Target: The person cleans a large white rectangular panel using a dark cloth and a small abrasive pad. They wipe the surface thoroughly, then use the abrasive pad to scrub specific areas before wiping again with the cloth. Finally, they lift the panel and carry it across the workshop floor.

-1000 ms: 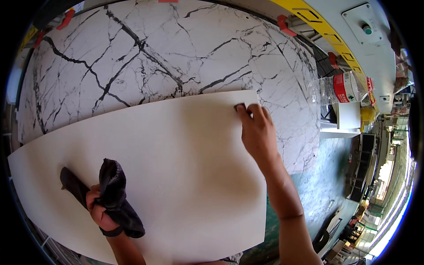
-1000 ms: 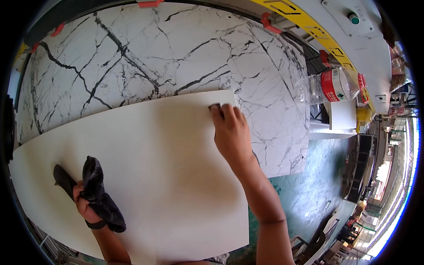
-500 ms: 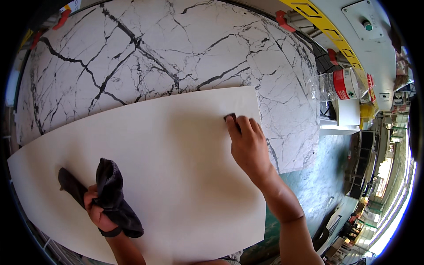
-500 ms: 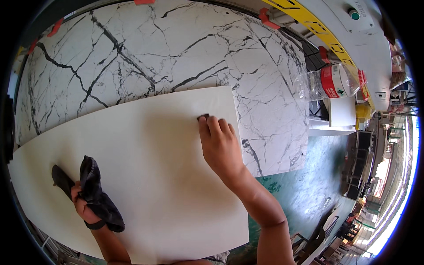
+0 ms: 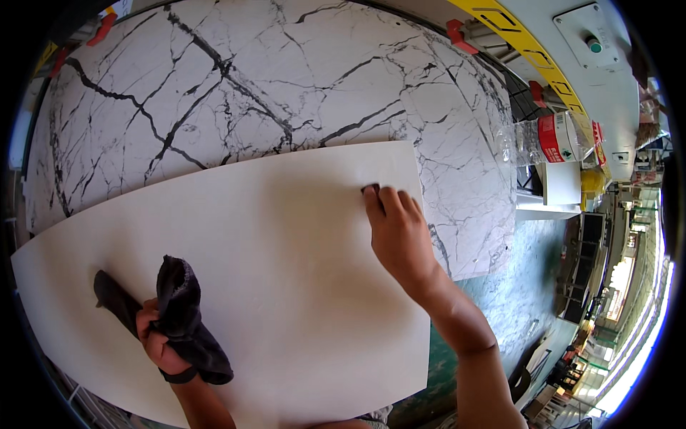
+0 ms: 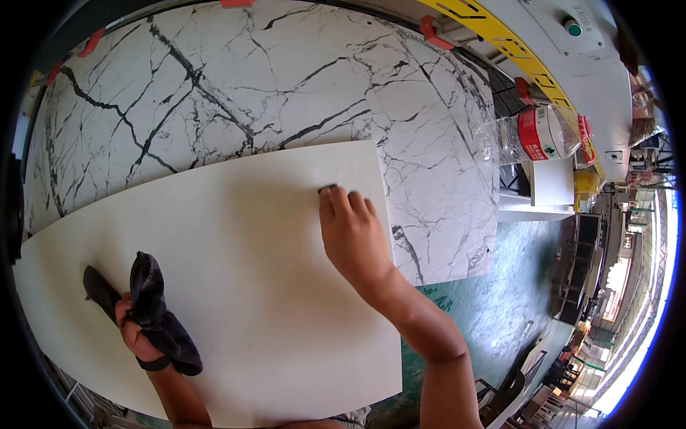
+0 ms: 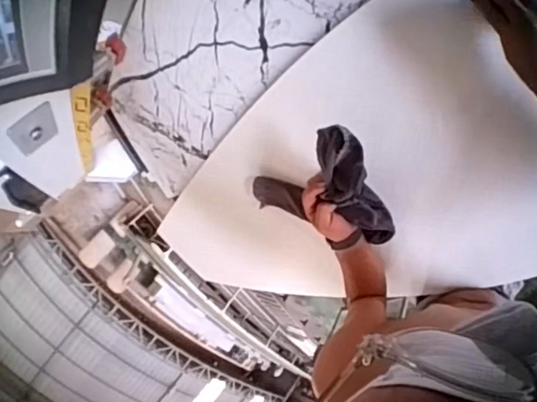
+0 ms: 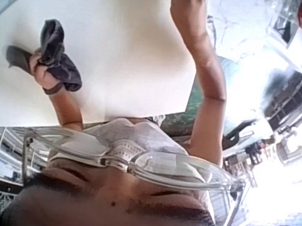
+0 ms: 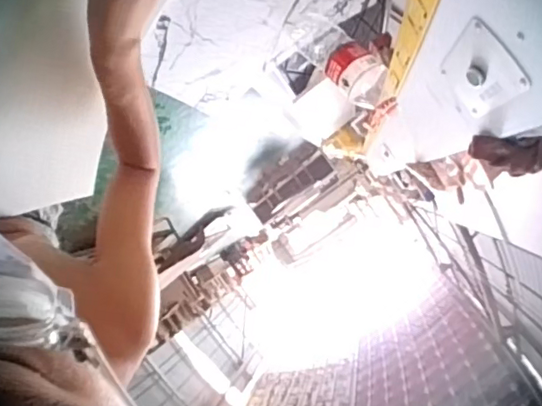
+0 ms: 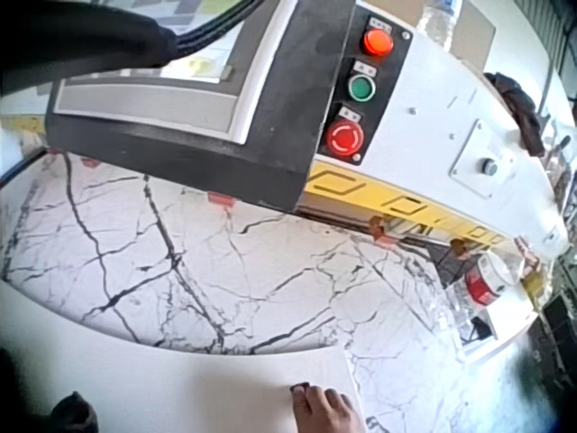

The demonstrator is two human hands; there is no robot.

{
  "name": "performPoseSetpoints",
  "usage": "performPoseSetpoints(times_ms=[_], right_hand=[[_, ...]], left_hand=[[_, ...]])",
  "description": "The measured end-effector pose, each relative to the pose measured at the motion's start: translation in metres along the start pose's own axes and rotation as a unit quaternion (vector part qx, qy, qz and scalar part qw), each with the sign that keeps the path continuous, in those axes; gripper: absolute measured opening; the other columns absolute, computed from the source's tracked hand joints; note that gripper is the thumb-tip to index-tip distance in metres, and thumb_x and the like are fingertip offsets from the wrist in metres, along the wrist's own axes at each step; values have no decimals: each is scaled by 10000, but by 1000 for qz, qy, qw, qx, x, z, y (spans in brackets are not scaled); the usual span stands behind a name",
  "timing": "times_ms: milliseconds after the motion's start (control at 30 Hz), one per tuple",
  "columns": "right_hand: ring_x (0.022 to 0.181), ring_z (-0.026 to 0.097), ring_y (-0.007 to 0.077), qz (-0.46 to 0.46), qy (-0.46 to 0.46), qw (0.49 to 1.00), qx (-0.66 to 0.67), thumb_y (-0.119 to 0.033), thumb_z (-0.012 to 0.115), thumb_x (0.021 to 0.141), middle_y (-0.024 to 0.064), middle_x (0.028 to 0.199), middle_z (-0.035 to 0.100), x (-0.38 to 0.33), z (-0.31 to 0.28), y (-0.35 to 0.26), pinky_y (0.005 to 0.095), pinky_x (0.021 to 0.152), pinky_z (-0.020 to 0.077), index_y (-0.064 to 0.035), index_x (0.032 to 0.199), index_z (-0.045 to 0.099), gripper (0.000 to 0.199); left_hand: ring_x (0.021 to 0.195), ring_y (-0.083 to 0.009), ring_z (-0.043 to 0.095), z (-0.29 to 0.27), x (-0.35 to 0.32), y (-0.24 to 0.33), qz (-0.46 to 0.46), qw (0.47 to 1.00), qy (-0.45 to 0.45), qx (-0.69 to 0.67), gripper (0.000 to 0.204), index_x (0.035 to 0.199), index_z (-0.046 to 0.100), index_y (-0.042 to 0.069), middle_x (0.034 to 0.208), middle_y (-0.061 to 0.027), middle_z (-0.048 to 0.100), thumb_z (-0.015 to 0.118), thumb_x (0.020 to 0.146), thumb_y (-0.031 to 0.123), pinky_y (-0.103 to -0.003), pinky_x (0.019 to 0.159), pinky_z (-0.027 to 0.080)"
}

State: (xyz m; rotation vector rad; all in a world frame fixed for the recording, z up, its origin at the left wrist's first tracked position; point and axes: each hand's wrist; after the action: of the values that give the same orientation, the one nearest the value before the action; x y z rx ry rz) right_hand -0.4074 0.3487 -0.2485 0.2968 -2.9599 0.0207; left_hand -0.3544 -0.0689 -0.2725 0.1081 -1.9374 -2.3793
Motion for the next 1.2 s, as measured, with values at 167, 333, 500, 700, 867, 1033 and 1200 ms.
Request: performPoseSetpoints(times_ms=[167, 333, 500, 700, 867, 1033, 1200], right_hand=[[806, 561, 224, 38, 13, 999, 11, -2, 575, 840, 86, 973, 576, 19, 2, 12, 343, 723, 492, 22, 1039, 634, 209], [807, 567, 226, -6, -11, 999, 30, 1, 571, 837, 94, 958, 571, -9, -2, -6, 342, 731, 499, 34, 1131, 637, 304], [819, 558, 263, 42, 30, 998, 41, 15, 549, 839, 110, 942, 547, 16, 1, 20, 375, 713, 497, 33, 1077, 624, 250], [834, 547, 228, -32, -22, 996, 78, -8, 557, 816, 98, 968, 546, -16, -3, -17, 351, 715, 480, 82, 1170, 601, 368], [784, 537, 207, -119, -61, 987, 91, 13, 589, 811, 104, 985, 535, -53, -24, -65, 334, 683, 458, 111, 1261, 564, 461], [793, 522, 181, -63, -29, 992, 109, -38, 588, 813, 99, 975, 539, -41, -16, -44, 297, 671, 451, 118, 1218, 581, 434], [792, 514, 181, -102, -19, 990, 91, -47, 586, 813, 88, 946, 531, -56, -18, -56, 294, 664, 447, 106, 1229, 583, 443]], left_hand=[[977, -249, 526, 1, 2, 0, -6, 1000, -14, -18, 277, 1024, 566, 27, 1058, -138, 527, 464, 770, 69, -352, 913, 463], [997, -250, 529, -8, -1, -2, 4, 1000, -17, 15, 278, 1035, 564, 29, 1071, -143, 533, 466, 779, 74, -350, 926, 456], [1008, -246, 534, -3, 1, -2, 8, 999, -22, 27, 273, 1041, 565, 30, 1078, -137, 539, 469, 790, 80, -355, 929, 454], [1013, -244, 536, -10, -2, -2, 10, 999, -24, 29, 273, 1057, 571, 40, 1083, -130, 547, 473, 810, 103, -356, 929, 448], [1031, -242, 537, -7, 1, -4, 18, 998, -41, 52, 281, 1076, 574, 38, 1106, -132, 561, 472, 826, 113, -359, 955, 426], [1065, -247, 538, -10, -1, -1, 54, 989, -52, 128, 281, 1079, 577, 20, 1156, -138, 570, 462, 843, 122, -360, 975, 414], [1057, -247, 546, -11, -1, -3, 26, 996, -43, 75, 288, 1083, 575, 12, 1161, -139, 575, 454, 846, 121, -358, 976, 416]])
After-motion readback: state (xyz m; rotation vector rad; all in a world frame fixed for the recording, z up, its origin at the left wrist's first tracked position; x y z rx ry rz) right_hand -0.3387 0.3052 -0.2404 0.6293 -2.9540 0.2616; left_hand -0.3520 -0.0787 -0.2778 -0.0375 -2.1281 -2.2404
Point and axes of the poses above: each hand's wrist, its own x-axis towards the middle knuckle, its own z-axis out of the palm, y = z × x
